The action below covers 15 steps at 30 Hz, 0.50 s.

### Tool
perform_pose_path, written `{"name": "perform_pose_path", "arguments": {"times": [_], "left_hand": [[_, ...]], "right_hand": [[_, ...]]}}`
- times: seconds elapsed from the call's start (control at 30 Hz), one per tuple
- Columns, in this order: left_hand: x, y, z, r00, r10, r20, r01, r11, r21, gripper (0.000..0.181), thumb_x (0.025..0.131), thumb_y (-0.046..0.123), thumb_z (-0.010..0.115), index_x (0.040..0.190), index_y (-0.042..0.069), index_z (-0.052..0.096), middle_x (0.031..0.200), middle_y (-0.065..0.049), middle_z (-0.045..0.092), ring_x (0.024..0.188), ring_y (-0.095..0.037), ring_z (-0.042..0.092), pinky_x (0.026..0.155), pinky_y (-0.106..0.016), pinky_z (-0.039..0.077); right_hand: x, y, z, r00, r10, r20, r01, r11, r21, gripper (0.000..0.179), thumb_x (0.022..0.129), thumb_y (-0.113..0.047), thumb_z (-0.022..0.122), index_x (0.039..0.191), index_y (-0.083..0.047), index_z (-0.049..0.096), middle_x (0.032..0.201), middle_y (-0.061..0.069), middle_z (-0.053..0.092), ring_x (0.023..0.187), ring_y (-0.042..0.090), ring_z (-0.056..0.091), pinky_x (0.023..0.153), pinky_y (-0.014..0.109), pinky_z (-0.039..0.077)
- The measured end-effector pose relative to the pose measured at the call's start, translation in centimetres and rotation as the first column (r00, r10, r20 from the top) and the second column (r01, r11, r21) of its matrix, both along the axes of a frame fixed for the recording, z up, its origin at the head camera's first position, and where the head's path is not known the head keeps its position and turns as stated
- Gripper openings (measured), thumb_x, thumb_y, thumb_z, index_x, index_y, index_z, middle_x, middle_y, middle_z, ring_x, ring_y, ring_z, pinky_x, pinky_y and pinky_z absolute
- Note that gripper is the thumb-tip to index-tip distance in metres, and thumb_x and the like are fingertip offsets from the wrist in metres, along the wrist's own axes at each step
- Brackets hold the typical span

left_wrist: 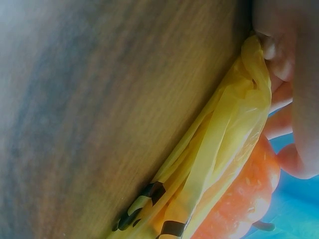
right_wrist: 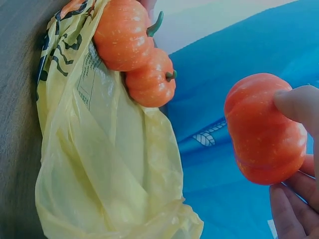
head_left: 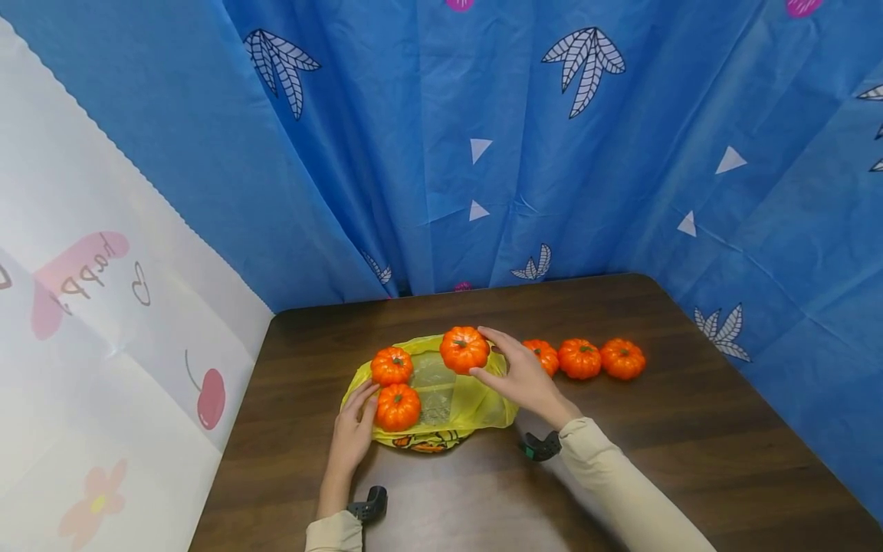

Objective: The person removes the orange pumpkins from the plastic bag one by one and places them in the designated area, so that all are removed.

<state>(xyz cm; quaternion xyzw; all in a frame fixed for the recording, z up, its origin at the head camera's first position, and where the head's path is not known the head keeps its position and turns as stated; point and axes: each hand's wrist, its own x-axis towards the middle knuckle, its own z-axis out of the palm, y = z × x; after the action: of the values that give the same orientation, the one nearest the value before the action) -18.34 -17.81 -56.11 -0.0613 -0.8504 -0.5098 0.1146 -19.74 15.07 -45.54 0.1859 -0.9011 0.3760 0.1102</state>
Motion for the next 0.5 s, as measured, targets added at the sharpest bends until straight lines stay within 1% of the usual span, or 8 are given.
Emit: {"name": "perform_pose_path", "arguments": {"times": [0.13, 0.3, 0.37, 0.5], "left_hand": [[0.0, 0.0, -0.1, 1.000, 0.000, -0.006, 0.000, 1.000, 0.001, 0.039, 0.108, 0.027, 0.055, 0.134, 0.000, 0.066, 0.151, -0.019, 0.054, 0.144, -0.042, 0.045, 0.118, -0.062, 0.034], [0.0, 0.0, -0.1, 1.000, 0.000, -0.008, 0.000, 1.000, 0.000, 0.039, 0.108, 0.027, 0.055, 0.134, 0.000, 0.066, 0.151, -0.018, 0.054, 0.144, -0.041, 0.045, 0.118, -0.062, 0.033], [0.0, 0.0, -0.1, 1.000, 0.000, -0.003, 0.000, 1.000, -0.002, 0.039, 0.108, 0.027, 0.055, 0.135, 0.000, 0.065, 0.151, -0.018, 0.054, 0.145, -0.041, 0.044, 0.119, -0.062, 0.033], [-0.1, 0.0, -0.1, 1.000, 0.004, 0.011, -0.004, 1.000, -0.006, 0.039, 0.108, 0.026, 0.054, 0.135, 0.001, 0.065, 0.152, -0.018, 0.053, 0.145, -0.041, 0.043, 0.119, -0.062, 0.032]], "right_hand": [[0.4, 0.5, 0.1, 1.000, -0.006, -0.019, 0.006, 1.000, 0.001, 0.073, 0.091, -0.043, 0.078, 0.152, -0.016, 0.050, 0.154, 0.007, 0.053, 0.129, 0.031, 0.061, 0.105, 0.049, 0.054], [0.8, 1.3, 0.1, 1.000, -0.023, -0.017, 0.023, 1.000, -0.003, 0.074, 0.092, -0.046, 0.077, 0.153, -0.016, 0.049, 0.152, 0.007, 0.055, 0.125, 0.033, 0.063, 0.101, 0.051, 0.056], [1.0, 1.7, 0.2, 0.999, -0.032, -0.021, 0.032, 0.999, -0.004, 0.074, 0.091, -0.046, 0.077, 0.153, -0.017, 0.049, 0.150, 0.006, 0.056, 0.121, 0.032, 0.065, 0.099, 0.051, 0.057], [1.4, 2.3, 0.3, 0.998, -0.047, -0.046, 0.047, 0.999, -0.007, 0.073, 0.090, -0.044, 0.079, 0.152, -0.018, 0.050, 0.149, 0.006, 0.057, 0.117, 0.029, 0.066, 0.098, 0.049, 0.058]]}}
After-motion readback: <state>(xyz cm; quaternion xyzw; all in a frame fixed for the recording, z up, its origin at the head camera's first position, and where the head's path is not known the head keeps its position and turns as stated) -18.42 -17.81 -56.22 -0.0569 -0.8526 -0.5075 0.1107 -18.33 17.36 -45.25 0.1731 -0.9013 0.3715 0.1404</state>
